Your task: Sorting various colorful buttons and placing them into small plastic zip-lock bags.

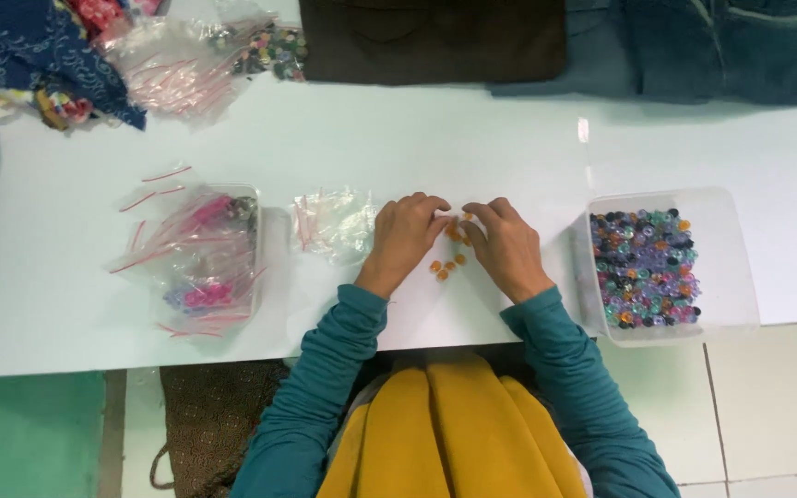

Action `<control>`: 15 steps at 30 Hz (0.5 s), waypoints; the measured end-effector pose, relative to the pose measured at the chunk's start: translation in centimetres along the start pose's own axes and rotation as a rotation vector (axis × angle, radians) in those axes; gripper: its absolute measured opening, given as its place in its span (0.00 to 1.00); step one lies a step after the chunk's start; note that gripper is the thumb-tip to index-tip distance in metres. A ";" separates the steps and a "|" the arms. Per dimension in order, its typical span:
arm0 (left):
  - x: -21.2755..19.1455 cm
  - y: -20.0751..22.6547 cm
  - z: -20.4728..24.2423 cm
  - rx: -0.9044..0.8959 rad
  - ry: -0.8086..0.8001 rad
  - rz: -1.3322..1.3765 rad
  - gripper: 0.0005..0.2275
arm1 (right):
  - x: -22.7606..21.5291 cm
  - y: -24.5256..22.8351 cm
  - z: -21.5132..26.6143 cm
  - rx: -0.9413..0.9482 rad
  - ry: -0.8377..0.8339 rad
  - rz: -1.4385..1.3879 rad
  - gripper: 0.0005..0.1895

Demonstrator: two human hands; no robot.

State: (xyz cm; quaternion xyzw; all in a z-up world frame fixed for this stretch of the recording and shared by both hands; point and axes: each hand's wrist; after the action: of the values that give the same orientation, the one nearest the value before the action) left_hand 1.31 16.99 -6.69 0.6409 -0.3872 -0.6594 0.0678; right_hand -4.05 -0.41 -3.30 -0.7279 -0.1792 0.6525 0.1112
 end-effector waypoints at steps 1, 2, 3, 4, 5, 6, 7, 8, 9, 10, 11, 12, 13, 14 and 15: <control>-0.7 0.3 0.6 -0.017 0.015 -0.003 0.05 | -0.3 -0.5 0.0 -0.021 -0.008 -0.002 0.10; -1.5 0.6 1.1 -0.016 0.027 0.020 0.05 | -0.7 -1.0 -0.2 -0.042 0.008 -0.001 0.09; -2.2 1.0 1.5 -0.015 0.040 0.044 0.06 | -1.1 -1.5 -0.4 -0.064 0.023 0.000 0.09; -3.2 1.2 2.6 -0.029 0.056 0.038 0.06 | -0.9 -2.0 -0.6 -0.084 0.019 -0.003 0.09; -4.1 1.4 3.6 -0.050 0.079 0.053 0.06 | -0.8 -2.4 -0.8 -0.113 0.043 -0.017 0.08; -5.0 1.7 4.6 -0.072 0.100 0.070 0.06 | -0.6 -2.8 -0.9 -0.138 0.064 -0.032 0.08; -5.1 0.9 5.8 -0.085 0.112 0.067 0.06 | -0.3 -3.6 -1.3 -0.155 0.057 -0.035 0.08; -5.2 0.2 7.0 -0.092 0.165 0.005 0.06 | 0.0 -4.3 -1.6 -0.180 0.043 -0.052 0.08; -5.3 -0.5 8.2 -0.098 0.217 -0.058 0.06 | 0.4 -5.0 -1.9 -0.205 0.027 -0.068 0.09; -5.6 -1.0 9.4 -0.112 0.226 -0.061 0.06 | 1.2 -5.7 -2.3 -0.219 0.020 -0.071 0.09; -5.9 -1.5 10.5 -0.143 0.243 -0.088 0.06 | 2.0 -6.3 -2.6 -0.266 0.021 -0.064 0.09; -6.2 -2.0 11.5 -0.171 0.259 -0.116 0.06 | 2.7 -7.0 -3.0 -0.312 0.027 -0.057 0.09; -6.4 -2.1 12.2 -0.181 0.269 -0.121 0.06 | 3.2 -7.8 -3.2 -0.326 0.024 -0.061 0.09; -6.7 -2.3 13.0 -0.204 0.276 -0.131 0.06 | 3.7 -8.8 -3.4 -0.343 0.002 -0.051 0.11; -7.0 -2.5 13.7 -0.228 0.283 -0.141 0.06 | 4.2 -9.7 -3.6 -0.361 -0.020 -0.041 0.13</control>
State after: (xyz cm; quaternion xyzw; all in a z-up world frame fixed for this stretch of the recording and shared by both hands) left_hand -8.81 28.62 -4.25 0.7409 -0.2509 -0.6053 0.1475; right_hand -1.29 10.42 -2.86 -0.7257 -0.3092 0.6146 -0.0100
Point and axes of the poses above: each hand's wrist, its own z-axis away from the middle knuckle, its own x-axis out of the palm, y = z × x, and after that the axes turned 2 degrees about -y, right-handed
